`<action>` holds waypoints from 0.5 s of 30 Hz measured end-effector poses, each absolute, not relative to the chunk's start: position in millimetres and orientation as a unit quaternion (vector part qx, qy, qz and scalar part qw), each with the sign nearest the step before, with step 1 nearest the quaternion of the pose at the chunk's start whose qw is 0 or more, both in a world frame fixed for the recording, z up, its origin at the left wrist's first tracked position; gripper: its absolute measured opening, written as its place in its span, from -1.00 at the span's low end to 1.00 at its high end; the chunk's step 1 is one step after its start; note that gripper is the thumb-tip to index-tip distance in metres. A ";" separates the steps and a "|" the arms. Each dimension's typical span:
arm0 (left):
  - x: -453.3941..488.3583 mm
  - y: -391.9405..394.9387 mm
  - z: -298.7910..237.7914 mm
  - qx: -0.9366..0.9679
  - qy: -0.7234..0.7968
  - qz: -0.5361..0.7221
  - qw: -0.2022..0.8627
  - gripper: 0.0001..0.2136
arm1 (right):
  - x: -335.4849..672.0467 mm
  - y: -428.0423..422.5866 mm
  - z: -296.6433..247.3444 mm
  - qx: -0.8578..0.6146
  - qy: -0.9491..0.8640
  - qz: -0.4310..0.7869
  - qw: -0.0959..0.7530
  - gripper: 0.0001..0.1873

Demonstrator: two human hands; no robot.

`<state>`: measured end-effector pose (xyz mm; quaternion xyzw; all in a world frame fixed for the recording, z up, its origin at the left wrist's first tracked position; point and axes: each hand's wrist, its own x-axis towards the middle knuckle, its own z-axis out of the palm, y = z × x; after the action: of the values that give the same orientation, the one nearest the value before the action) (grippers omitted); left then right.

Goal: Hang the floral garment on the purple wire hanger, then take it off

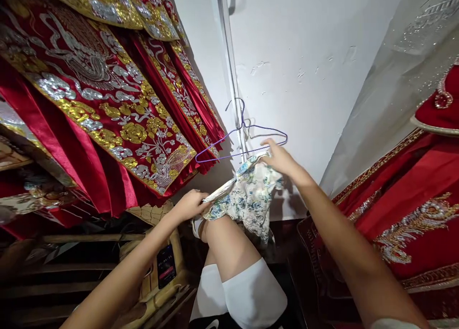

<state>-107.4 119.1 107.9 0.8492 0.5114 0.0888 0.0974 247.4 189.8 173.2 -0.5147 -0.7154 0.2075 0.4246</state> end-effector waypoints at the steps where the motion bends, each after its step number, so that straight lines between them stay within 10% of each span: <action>1: -110.6 120.1 109.7 0.843 0.524 0.076 0.093 -0.77 | 239.2 198.3 163.6 -0.500 -0.725 0.206 0.427 -0.37; 15: -103.4 123.4 155.6 0.824 0.514 0.237 -0.001 -0.70 | 256.8 179.0 125.3 -0.498 -0.670 0.223 0.504 -0.87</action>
<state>-103.4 123.4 155.6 0.8243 0.5143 0.2368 -0.0006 256.8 179.0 125.3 -0.4976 -0.6697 0.2235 0.5040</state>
